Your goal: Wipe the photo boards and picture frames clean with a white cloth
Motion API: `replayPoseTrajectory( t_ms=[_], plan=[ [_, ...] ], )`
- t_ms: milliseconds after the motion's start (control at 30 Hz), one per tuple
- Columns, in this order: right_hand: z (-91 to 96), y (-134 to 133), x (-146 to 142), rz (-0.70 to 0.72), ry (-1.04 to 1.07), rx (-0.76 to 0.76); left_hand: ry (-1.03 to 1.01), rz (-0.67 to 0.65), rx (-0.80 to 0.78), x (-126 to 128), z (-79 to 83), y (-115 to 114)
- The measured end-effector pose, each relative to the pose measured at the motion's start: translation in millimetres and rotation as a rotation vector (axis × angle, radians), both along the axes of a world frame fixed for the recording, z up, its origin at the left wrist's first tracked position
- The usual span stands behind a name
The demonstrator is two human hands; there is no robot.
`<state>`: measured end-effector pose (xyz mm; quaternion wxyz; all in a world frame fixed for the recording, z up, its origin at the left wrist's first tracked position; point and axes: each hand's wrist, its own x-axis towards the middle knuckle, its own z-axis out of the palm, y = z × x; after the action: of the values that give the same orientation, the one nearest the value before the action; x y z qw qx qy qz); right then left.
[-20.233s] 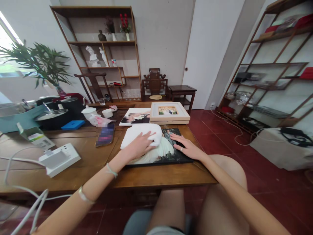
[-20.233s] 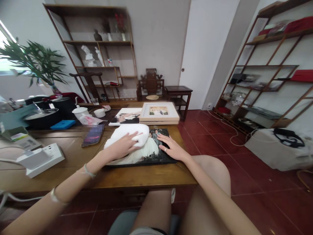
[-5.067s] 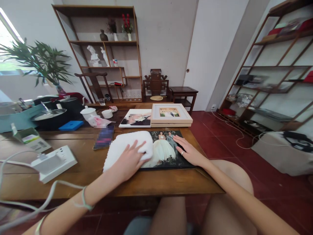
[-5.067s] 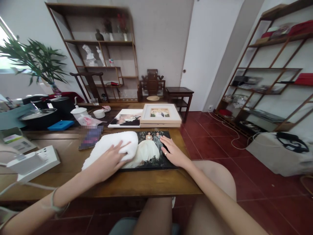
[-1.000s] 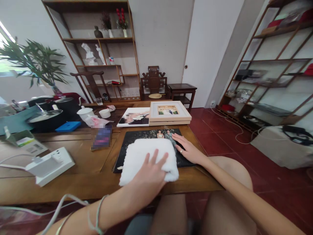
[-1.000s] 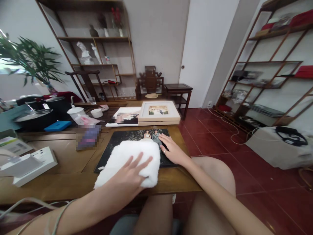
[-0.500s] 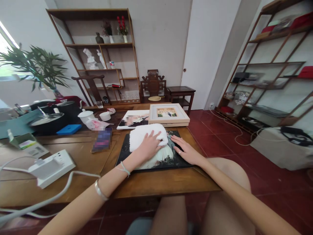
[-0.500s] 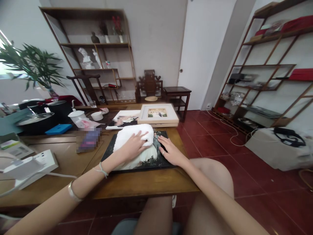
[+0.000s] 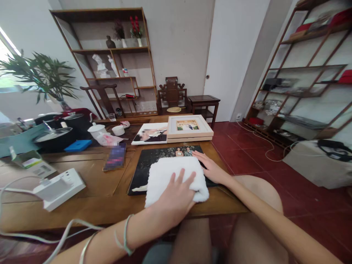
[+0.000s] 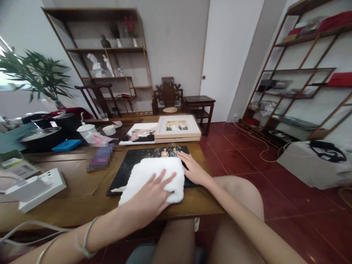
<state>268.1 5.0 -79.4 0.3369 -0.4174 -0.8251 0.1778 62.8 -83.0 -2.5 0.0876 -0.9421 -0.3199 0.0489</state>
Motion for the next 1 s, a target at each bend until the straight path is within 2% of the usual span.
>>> replayPoseTrajectory(
  t_ms=[133,267,367,433,500,667,767,867,1000],
  plan=[
    [-1.0,-0.4,-1.8,-0.033,0.002,0.023,-0.016,0.088,0.005,-2.3,6.1,43.9],
    [1.4,-1.8,-3.3,-0.056,-0.015,0.026,-0.081,0.152,0.040,-2.8,-1.4,91.5],
    [4.5,-3.0,-4.0,-0.059,-0.029,0.014,-0.125,0.193,0.075,-0.4,-7.4,105.3],
    [6.1,-3.7,-4.5,-0.058,-0.038,0.001,-0.110,0.192,0.076,2.3,-8.6,99.3],
    [6.9,-3.9,-4.5,-0.058,-0.041,-0.008,-0.083,0.175,0.089,5.2,-9.1,81.6],
    [4.3,-2.4,-2.2,-0.024,-0.022,-0.025,-0.021,0.123,0.112,9.5,-16.3,11.6],
    [1.7,-1.0,-0.2,-0.003,-0.005,-0.018,-0.028,0.045,0.103,9.1,-20.8,-18.9],
    [0.6,-0.3,0.8,0.002,0.003,-0.013,-0.032,0.020,0.105,7.4,-19.1,-24.6],
    [1.6,-1.0,-0.3,-0.003,-0.011,-0.017,-0.013,0.057,0.057,4.3,-7.8,-0.5]
  ],
)
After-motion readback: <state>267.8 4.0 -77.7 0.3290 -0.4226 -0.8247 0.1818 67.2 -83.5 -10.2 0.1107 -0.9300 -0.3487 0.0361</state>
